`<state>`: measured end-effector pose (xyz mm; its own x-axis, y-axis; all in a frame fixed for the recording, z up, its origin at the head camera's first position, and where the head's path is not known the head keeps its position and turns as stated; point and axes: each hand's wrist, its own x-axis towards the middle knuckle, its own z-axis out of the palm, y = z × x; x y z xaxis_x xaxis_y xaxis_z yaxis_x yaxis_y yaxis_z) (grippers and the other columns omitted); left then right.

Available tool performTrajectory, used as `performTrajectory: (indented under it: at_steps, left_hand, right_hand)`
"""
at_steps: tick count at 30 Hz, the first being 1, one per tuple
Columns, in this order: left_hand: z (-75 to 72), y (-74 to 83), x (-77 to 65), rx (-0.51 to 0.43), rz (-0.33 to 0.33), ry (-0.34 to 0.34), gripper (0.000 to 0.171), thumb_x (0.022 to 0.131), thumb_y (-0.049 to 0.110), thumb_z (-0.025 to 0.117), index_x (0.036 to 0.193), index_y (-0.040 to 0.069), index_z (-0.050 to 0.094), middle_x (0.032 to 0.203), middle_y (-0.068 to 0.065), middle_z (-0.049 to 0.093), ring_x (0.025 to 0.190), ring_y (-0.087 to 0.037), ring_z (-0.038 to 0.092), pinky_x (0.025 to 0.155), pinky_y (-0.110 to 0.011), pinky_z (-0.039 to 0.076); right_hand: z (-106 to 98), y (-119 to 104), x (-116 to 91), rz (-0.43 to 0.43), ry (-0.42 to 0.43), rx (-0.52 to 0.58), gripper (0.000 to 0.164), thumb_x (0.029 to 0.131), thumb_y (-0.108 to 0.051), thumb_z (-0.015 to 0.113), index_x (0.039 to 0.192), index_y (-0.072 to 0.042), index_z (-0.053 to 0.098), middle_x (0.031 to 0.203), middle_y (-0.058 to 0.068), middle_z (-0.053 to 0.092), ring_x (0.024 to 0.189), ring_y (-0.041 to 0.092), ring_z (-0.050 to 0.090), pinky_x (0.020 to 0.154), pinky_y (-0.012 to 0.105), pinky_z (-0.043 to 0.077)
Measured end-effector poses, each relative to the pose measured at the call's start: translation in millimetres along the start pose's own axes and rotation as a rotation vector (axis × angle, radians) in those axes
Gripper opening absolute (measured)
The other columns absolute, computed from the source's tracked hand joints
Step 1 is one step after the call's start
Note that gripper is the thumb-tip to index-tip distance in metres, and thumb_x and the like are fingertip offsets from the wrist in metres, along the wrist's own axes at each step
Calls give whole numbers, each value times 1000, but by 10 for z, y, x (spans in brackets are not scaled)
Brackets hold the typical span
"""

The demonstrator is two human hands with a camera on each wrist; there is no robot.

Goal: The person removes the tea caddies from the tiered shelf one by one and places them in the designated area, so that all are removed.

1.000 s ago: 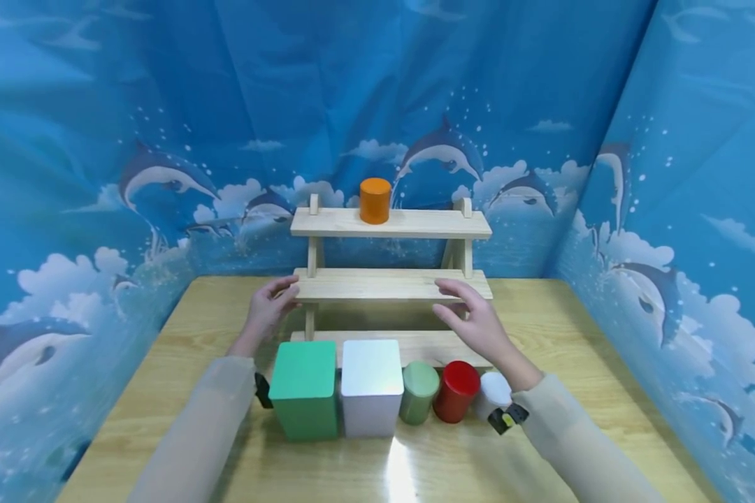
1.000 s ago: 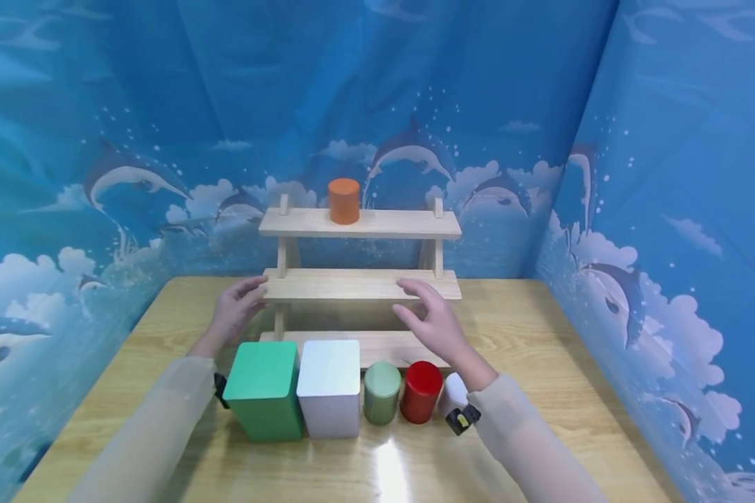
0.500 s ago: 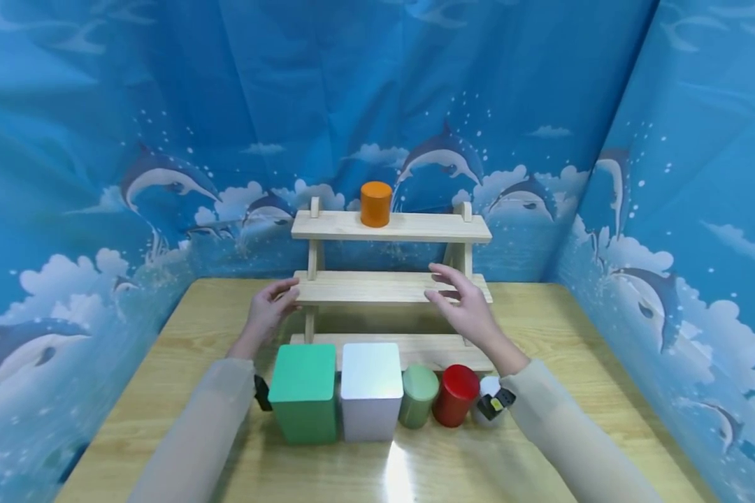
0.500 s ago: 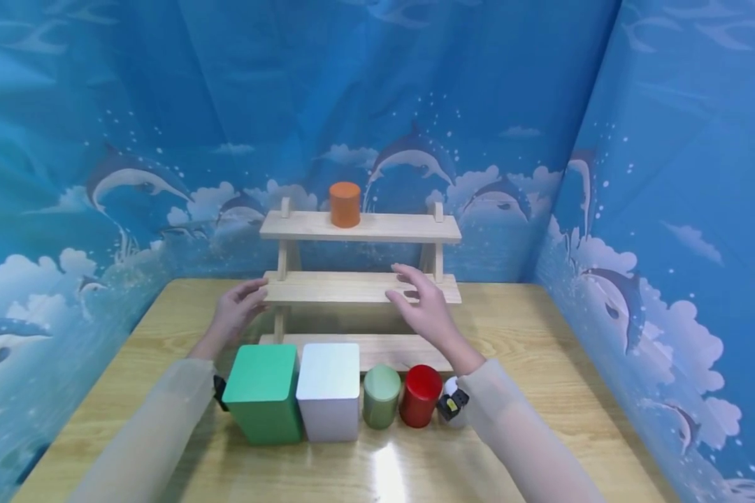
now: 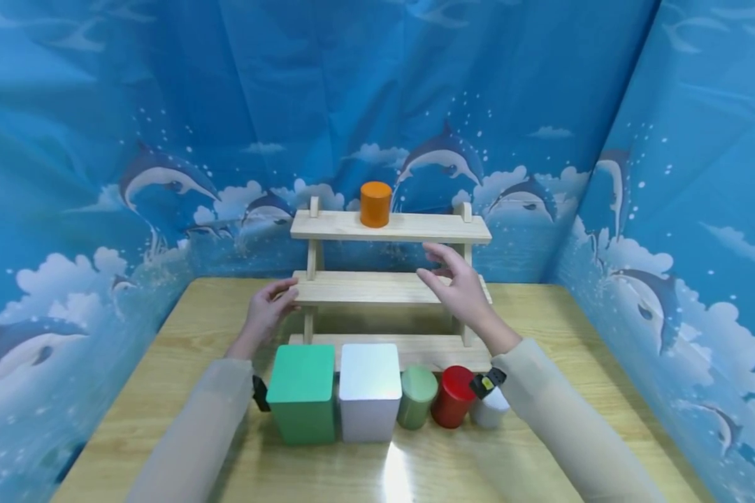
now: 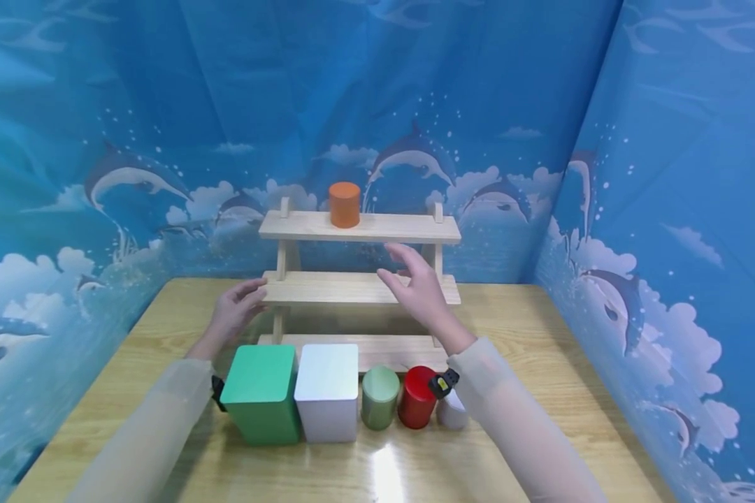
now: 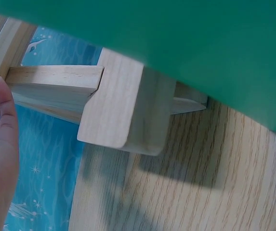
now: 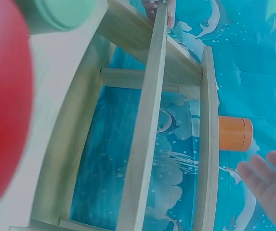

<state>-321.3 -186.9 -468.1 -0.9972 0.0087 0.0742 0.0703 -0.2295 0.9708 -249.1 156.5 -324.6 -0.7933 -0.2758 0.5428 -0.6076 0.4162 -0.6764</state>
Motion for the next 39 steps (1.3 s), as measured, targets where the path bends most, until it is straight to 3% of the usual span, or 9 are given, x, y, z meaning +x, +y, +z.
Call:
performTrajectory:
  at_steps: [2, 9, 16, 22, 31, 39]
  left_hand:
    - [0, 0, -3, 2, 5, 3, 47, 88, 16, 65, 128, -5, 49, 117, -5, 53, 83, -10, 59, 73, -25, 55]
    - [-4, 14, -9, 5, 16, -3, 45, 89, 16, 64, 127, -5, 50, 117, -5, 54, 83, -11, 59, 74, -27, 55]
    - [4, 19, -24, 28, 23, -9, 45, 88, 18, 65, 126, -3, 52, 118, -5, 53, 85, -11, 59, 76, -28, 54]
    - [0, 16, -24, 29, 29, -6, 46, 88, 18, 65, 126, -4, 51, 117, -5, 53, 83, -10, 59, 73, -25, 55]
    - [7, 14, -24, 28, 19, -1, 47, 89, 18, 64, 128, -5, 50, 119, -7, 52, 85, -10, 59, 75, -27, 55]
    - [10, 19, -20, 26, 7, 15, 45, 89, 16, 64, 127, -4, 51, 118, -6, 53, 86, -11, 60, 82, -34, 53]
  right_hand:
    - [16, -3, 47, 12, -4, -4, 42, 91, -3, 58, 130, 6, 46, 131, 23, 47, 116, 37, 48, 90, 49, 46]
    - [143, 427, 258, -12, 23, -11, 45, 92, -17, 59, 134, -5, 47, 135, 11, 47, 118, 28, 48, 90, 45, 47]
    - [198, 459, 419, -7, 46, -44, 46, 92, -23, 60, 134, -10, 48, 135, 7, 47, 117, 24, 50, 89, 41, 49]
    - [258, 467, 606, 2, 56, -15, 45, 92, -23, 61, 133, -9, 49, 134, 9, 47, 118, 29, 49, 91, 44, 48]
    - [313, 439, 879, 67, 86, -15, 43, 91, -19, 61, 131, -9, 50, 134, 10, 47, 118, 29, 49, 92, 43, 47]
    - [426, 449, 1065, 24, 58, -90, 45, 92, -23, 61, 132, -5, 50, 135, 10, 46, 119, 24, 46, 92, 43, 47]
